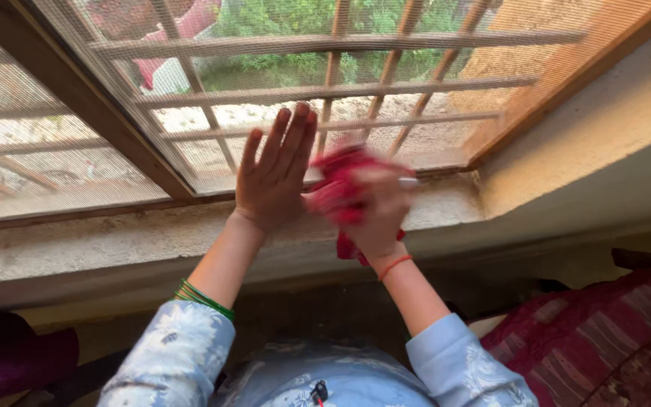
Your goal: The person cleans a window with metal grilles and a mesh screen using a red cloth. They wipe the window frame, the sill, and the screen itself, moving the cloth back and forth to remove dust.
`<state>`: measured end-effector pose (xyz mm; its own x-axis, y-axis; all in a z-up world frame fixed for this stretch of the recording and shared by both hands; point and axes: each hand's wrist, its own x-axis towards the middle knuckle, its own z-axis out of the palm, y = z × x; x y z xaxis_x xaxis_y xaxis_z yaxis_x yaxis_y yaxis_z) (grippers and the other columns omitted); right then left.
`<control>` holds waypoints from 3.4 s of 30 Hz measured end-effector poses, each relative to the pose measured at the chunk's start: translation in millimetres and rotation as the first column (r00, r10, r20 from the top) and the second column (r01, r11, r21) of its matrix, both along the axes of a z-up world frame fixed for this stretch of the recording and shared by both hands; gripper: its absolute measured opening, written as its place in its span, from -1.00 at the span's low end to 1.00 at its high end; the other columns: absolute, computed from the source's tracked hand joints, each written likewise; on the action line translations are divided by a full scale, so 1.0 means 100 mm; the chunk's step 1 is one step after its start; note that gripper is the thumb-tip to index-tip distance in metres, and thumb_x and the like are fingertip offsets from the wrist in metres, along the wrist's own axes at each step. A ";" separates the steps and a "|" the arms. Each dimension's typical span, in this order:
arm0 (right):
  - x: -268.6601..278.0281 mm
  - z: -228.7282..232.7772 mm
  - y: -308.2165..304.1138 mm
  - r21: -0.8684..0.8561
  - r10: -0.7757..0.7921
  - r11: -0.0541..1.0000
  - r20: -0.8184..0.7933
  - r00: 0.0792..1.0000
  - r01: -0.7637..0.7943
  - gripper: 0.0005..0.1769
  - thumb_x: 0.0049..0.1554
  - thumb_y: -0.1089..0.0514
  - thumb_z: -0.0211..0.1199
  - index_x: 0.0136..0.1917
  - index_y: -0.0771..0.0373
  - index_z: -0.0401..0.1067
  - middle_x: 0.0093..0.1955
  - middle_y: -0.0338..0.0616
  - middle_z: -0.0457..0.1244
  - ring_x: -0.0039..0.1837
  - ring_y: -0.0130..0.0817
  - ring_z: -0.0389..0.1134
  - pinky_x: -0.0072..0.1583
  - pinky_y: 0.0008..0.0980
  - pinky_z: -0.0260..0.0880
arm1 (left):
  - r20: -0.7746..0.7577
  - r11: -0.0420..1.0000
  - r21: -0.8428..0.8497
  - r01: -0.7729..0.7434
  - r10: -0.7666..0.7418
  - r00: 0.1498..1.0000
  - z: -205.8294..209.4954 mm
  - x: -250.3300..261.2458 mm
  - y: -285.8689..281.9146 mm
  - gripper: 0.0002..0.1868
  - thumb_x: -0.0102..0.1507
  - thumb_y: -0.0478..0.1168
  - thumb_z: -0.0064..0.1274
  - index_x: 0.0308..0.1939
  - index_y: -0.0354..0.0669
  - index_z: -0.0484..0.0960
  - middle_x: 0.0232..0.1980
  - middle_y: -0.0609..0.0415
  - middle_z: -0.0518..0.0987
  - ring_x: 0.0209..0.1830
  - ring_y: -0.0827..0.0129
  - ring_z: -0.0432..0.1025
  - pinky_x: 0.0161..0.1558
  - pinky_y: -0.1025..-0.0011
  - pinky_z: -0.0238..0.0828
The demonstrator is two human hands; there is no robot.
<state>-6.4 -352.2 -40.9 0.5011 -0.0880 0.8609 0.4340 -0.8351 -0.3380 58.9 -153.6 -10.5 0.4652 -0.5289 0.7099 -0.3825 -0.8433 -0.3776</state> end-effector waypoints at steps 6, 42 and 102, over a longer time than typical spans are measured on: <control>-0.01 0.24 -0.78 0.066 -0.170 0.985 0.188 0.967 0.160 -0.44 0.06 0.02 0.55 0.19 0.10 0.29 0.17 -0.17 0.16 0.28 -0.13 0.25 0.37 -0.06 0.28 | -0.067 0.986 -0.110 0.125 -0.133 0.989 -0.01 0.01 -0.02 0.11 0.40 0.63 -0.12 0.67 -0.20 0.20 0.71 0.01 0.08 0.72 0.22 -0.11 0.65 0.10 -0.46; -0.14 -0.02 -0.72 0.645 0.105 0.760 -0.008 0.994 -0.075 -0.35 0.22 0.29 0.36 0.51 0.13 0.19 0.41 -0.18 0.13 0.34 -0.32 0.21 0.35 -0.19 0.33 | -0.124 0.984 -0.132 0.123 -0.139 0.982 0.01 -0.05 -0.02 0.13 0.39 0.62 -0.12 0.67 -0.20 0.18 0.72 0.02 0.07 0.72 0.21 -0.08 0.64 0.10 -0.43; -0.09 0.19 -0.68 0.623 -0.179 0.767 -0.026 0.984 0.156 -0.34 0.10 0.05 0.55 0.38 0.25 0.38 0.39 -0.14 0.27 0.45 -0.23 0.27 0.54 -0.16 0.28 | -0.078 0.980 -0.138 0.140 -0.151 0.985 -0.01 0.02 -0.01 0.07 0.39 0.59 -0.22 0.65 -0.19 0.23 0.70 0.03 0.09 0.71 0.22 -0.09 0.64 0.12 -0.41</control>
